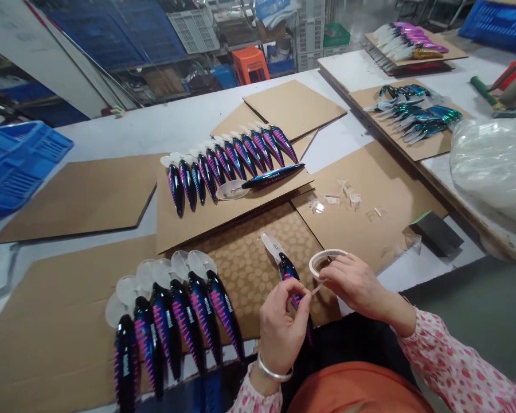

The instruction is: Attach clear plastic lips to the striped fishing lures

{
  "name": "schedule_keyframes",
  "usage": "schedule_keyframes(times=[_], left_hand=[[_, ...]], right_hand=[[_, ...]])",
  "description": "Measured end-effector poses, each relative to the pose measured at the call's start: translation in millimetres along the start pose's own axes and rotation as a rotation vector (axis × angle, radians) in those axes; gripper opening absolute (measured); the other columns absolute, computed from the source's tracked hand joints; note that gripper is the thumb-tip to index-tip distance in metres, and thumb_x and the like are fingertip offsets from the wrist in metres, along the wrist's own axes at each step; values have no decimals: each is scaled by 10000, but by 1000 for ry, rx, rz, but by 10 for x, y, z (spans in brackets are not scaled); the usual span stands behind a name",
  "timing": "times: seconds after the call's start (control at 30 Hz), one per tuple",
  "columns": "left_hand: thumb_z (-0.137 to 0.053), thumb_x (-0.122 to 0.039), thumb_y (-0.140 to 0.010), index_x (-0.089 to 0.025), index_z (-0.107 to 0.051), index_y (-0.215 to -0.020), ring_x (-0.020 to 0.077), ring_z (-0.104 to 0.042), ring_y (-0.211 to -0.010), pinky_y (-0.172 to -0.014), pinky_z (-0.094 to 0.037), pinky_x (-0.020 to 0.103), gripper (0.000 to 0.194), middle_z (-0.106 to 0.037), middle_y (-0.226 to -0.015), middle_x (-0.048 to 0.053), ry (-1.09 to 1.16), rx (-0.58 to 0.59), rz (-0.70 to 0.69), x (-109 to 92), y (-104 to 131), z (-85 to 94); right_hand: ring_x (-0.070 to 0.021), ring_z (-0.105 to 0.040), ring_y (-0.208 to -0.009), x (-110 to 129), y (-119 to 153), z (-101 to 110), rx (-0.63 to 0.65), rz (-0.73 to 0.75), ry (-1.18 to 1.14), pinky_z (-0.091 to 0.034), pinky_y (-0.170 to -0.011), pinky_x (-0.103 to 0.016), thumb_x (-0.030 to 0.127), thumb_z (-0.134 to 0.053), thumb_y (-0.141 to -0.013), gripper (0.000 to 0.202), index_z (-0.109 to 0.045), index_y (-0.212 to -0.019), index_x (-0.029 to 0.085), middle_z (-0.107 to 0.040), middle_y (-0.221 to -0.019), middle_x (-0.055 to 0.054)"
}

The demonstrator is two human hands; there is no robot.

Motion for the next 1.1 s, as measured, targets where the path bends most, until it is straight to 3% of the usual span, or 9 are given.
schedule_keyframes(times=[0.27, 0.37, 0.47, 0.53, 0.6, 0.73, 0.83, 0.97, 1.1], left_hand=[[-607, -193, -867, -221, -585, -903, 140, -623, -704, -667, -489, 259, 51, -663, -782, -22, -4, -25, -45, 47, 21, -31], [-591, -120, -857, -222, -573, -909, 142, -623, -728, -680, -483, 266, 115, -668, -811, -9, -48, -69, -185, -37, 48, -41], [-574, -52, -840, -217, -542, -901, 137, -623, -747, -702, -485, 267, 179, -670, -826, -3, -26, -134, -311, -144, 51, 23], [-581, -58, -842, -217, -545, -903, 134, -620, -744, -699, -483, 262, 175, -666, -829, -4, -25, -191, -309, -138, -14, 112], [-599, -120, -858, -217, -574, -907, 138, -616, -740, -701, -481, 264, 111, -659, -826, -6, -55, -223, -211, -22, -170, 207], [-587, -248, -869, -199, -601, -891, 178, -631, -865, -840, -485, 323, 56, -661, -882, 20, -15, -145, 31, 458, -694, 286], [-578, -258, -844, -181, -585, -896, 181, -637, -863, -833, -498, 326, 93, -665, -897, 33, 69, -54, 91, 783, -1047, 247], [-574, -266, -836, -172, -568, -878, 152, -616, -729, -711, -504, 283, 103, -651, -827, 23, 115, 33, 123, 876, -1129, 237], [-585, -287, -864, -176, -571, -860, 156, -625, -747, -712, -505, 278, 112, -658, -825, 25, 214, 224, 163, 694, -795, 315]], right_hand=[[-188, -559, -796, 7, -7, -32, 32, 7, 2, -427, -767, -314, 187, -384, -1013, 222, -600, -957, 185, -645, -840, -60], [-192, -576, -785, 48, -35, -77, -76, -51, -35, -439, -763, -326, 219, -390, -1014, 223, -585, -909, 190, -645, -820, -61], [-173, -604, -714, -42, -61, -68, -289, -310, -334, -464, -663, -284, 266, -353, -1026, 211, -536, -936, 210, -640, -784, -37], [-164, -623, -697, -199, -60, -33, -432, -492, -494, -477, -625, -261, 297, -345, -1031, 190, -509, -973, 218, -641, -788, -25], [-178, -642, -760, -382, -48, 8, -492, -537, -452, -494, -673, -275, 312, -385, -1018, 169, -522, -996, 215, -654, -834, -38], [-251, -615, -936, -603, -19, 19, -327, -382, 65, -458, -829, -385, 215, -411, -977, 256, -574, -1174, 193, -678, -1025, -108], [-337, -516, -1154, -540, -20, -39, -206, -359, 308, -384, -956, -501, 175, -452, -944, 358, -556, -1286, 196, -608, -1239, -159], [-280, -554, -1085, -270, -118, -198, -150, -279, 8, -446, -942, -434, 196, -505, -936, 282, -595, -1202, 181, -620, -1167, -145], [-173, -633, -827, -157, -319, -423, -68, -332, -497, -501, -750, -280, 172, -542, -920, 139, -636, -1022, 176, -688, -923, -57]])
Point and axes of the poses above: each hand's wrist, its own y-axis away from the middle knuckle, its own z-axis out of the back of the hand, x = y × z, the point moved 1 cm from there along -y, towards the middle knuckle
